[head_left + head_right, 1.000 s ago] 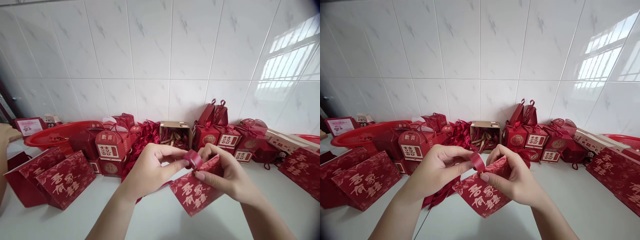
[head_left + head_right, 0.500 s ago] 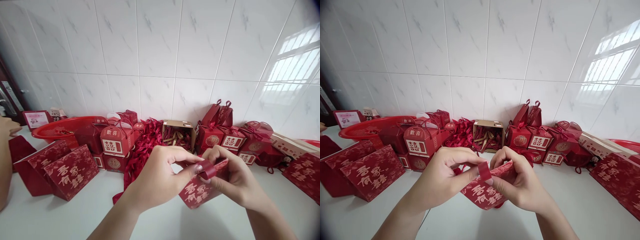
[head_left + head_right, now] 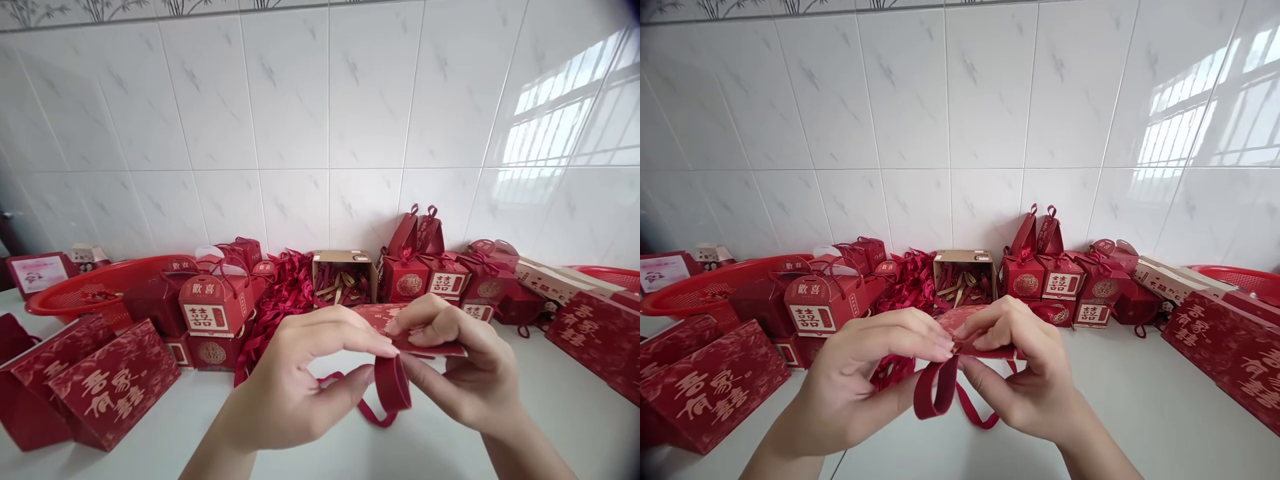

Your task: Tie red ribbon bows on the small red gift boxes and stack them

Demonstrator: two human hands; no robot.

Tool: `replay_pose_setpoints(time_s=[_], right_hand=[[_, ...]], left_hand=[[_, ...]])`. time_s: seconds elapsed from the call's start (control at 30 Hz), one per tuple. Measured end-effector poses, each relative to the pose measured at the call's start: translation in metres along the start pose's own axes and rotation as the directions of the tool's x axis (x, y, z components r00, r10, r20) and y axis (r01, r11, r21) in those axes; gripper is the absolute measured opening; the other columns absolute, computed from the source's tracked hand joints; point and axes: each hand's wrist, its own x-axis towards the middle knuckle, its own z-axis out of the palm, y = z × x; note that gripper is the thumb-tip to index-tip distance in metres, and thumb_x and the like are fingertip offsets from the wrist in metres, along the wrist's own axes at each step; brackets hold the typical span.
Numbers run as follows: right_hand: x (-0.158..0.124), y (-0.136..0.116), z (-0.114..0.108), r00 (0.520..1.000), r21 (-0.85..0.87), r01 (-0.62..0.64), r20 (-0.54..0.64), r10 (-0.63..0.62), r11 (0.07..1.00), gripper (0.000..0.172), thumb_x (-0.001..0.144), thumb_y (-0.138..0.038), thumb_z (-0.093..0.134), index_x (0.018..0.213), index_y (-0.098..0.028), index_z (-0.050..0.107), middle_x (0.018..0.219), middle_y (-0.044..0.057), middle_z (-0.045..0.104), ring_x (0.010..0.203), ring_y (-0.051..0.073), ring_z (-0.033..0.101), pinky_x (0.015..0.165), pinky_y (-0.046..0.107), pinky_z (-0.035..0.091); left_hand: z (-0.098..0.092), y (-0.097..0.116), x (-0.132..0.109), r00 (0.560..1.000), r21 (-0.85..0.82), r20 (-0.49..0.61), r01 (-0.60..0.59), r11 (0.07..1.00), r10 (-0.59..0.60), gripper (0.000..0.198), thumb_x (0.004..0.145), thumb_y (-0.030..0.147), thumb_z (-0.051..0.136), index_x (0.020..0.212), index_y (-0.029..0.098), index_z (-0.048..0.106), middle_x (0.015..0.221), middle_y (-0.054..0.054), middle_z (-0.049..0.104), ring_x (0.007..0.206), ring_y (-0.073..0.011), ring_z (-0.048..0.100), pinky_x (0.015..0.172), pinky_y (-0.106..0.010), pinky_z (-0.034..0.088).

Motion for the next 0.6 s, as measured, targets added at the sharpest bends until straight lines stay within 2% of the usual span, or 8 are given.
replay_pose_setpoints(time_s=[0.2,0.33,0.5,0.6], right_hand=[[0.0003,-0.0036,-0.0017,0.994,-0.044,0.104,-0.011,-0.105,0.994,0.026,0.072,-0.001,0.062,0.080,-0.022,0.049,0.077,0.003,0.067,0.065,0.017,0.061,0.061,0.035,0.047],[0.0020,-0.0061,-0.0023,0.991,-0.024,0.133,-0.002,-0.133,0.991,0.025,0.072,-0.001,0.061,0.081,-0.021,0.050,0.076,0.003,0.068,0.063,0.017,0.060,0.060,0.035,0.046],[0.0023,-0.0089,-0.0035,0.987,0.011,0.160,-0.018,-0.159,0.987,0.025,0.071,-0.001,0.061,0.080,-0.022,0.050,0.073,0.003,0.066,0.061,0.016,0.058,0.059,0.034,0.046],[0.0019,-0.0096,-0.0039,0.982,0.016,0.187,-0.025,-0.186,0.982,0.026,0.070,0.000,0.061,0.079,-0.021,0.050,0.072,0.003,0.066,0.061,0.016,0.057,0.058,0.034,0.045]], left_hand=[[0.0015,-0.0034,-0.0021,0.997,-0.030,-0.004,-0.074,0.997,0.074,0.037,0.077,-0.007,0.058,0.098,0.022,0.068,0.091,-0.004,0.071,0.087,-0.0162,0.067,0.078,-0.029,0.057],[0.0018,-0.0051,-0.0015,0.995,0.013,-0.029,-0.096,0.995,0.097,0.037,0.076,-0.007,0.058,0.098,0.022,0.067,0.103,-0.004,0.068,0.095,-0.0173,0.066,0.085,-0.033,0.056],[0.0026,-0.0045,-0.0017,0.994,0.035,0.038,-0.103,0.994,0.102,0.042,0.077,-0.007,0.057,0.105,0.023,0.064,0.105,-0.004,0.069,0.099,-0.0185,0.065,0.092,-0.035,0.054],[0.0042,-0.0049,-0.0041,0.994,0.057,0.025,-0.109,0.992,0.107,0.046,0.076,-0.005,0.058,0.112,0.024,0.060,0.104,-0.005,0.069,0.097,-0.0191,0.065,0.090,-0.035,0.055]])
